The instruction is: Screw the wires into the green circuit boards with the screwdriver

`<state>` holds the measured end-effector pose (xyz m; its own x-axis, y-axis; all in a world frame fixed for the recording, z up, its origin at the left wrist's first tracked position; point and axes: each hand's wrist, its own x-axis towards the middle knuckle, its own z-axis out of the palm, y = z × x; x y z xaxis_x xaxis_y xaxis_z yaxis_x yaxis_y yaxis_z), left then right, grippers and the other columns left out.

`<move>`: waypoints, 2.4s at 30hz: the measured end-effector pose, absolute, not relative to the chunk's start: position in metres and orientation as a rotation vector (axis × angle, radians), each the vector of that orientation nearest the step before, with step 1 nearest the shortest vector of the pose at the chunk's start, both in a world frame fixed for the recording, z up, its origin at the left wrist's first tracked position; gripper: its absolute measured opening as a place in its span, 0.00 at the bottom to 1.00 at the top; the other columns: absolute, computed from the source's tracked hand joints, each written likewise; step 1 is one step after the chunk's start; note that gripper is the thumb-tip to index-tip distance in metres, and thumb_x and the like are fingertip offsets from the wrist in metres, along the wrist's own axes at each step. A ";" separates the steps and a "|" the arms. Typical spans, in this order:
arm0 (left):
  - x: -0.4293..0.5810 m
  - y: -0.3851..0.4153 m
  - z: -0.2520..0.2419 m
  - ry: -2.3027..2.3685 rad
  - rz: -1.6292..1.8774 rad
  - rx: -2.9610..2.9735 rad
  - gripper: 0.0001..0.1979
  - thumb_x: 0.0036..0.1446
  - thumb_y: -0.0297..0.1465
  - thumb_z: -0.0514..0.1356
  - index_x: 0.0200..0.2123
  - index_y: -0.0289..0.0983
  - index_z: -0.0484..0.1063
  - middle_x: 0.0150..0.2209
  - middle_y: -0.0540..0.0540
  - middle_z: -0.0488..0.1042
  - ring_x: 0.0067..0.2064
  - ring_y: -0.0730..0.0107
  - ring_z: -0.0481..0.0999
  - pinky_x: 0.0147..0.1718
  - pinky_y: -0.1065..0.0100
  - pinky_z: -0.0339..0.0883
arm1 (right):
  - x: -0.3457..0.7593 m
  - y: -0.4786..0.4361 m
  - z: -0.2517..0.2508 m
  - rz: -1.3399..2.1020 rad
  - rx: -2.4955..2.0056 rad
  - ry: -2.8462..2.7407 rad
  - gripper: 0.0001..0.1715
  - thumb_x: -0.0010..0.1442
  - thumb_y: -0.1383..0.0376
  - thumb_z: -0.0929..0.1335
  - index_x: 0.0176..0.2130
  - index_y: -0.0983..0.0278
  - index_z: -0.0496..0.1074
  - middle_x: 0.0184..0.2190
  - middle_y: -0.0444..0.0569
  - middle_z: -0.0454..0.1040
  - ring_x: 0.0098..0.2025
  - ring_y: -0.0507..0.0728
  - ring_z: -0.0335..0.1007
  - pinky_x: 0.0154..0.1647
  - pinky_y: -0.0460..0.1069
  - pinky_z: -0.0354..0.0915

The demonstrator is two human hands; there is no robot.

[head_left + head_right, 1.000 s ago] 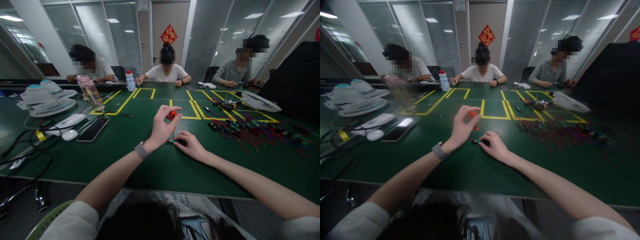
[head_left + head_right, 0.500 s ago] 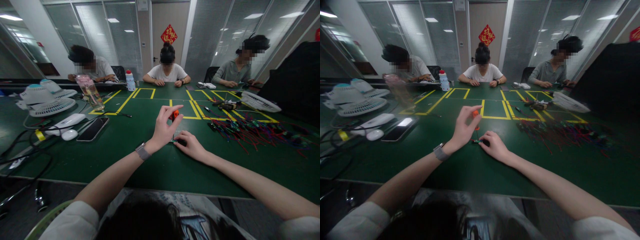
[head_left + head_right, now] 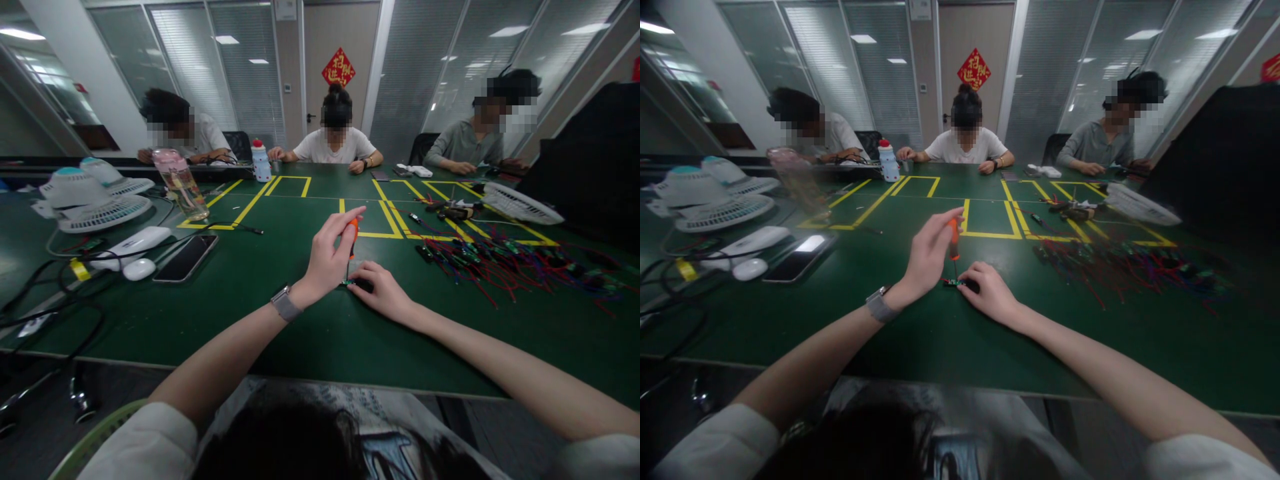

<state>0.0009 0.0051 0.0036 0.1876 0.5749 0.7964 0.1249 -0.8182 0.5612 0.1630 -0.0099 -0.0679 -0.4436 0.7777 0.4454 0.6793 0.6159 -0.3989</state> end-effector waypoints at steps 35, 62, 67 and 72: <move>0.000 0.006 0.003 0.750 1.697 2.179 0.12 0.62 0.31 0.56 0.48 0.40 0.71 0.40 0.47 0.70 0.40 0.73 0.71 0.41 0.69 0.67 | 0.163 -0.011 -0.067 0.269 -1.139 -2.211 0.07 0.56 0.71 0.68 0.36 0.64 0.75 0.34 0.50 0.72 0.39 0.59 0.68 0.43 0.54 0.65; 0.000 0.005 0.005 0.713 1.787 2.126 0.11 0.64 0.32 0.54 0.43 0.39 0.75 0.41 0.46 0.68 0.42 0.72 0.71 0.43 0.68 0.68 | 0.168 -0.006 -0.068 0.413 -1.111 -2.161 0.06 0.57 0.69 0.69 0.37 0.64 0.78 0.34 0.50 0.73 0.37 0.57 0.70 0.41 0.53 0.66; 0.000 0.006 0.004 0.668 1.772 2.117 0.10 0.63 0.31 0.55 0.46 0.39 0.73 0.39 0.47 0.72 0.40 0.73 0.72 0.41 0.69 0.68 | 0.167 -0.006 -0.069 0.383 -1.102 -2.167 0.07 0.58 0.69 0.69 0.37 0.64 0.77 0.34 0.50 0.73 0.38 0.58 0.70 0.42 0.53 0.66; -0.001 0.007 0.004 0.751 1.829 2.098 0.10 0.63 0.33 0.56 0.42 0.40 0.76 0.38 0.47 0.69 0.40 0.73 0.71 0.41 0.69 0.68 | 0.167 -0.006 -0.070 0.368 -1.093 -2.174 0.06 0.58 0.69 0.68 0.37 0.64 0.77 0.34 0.50 0.73 0.38 0.58 0.70 0.42 0.54 0.66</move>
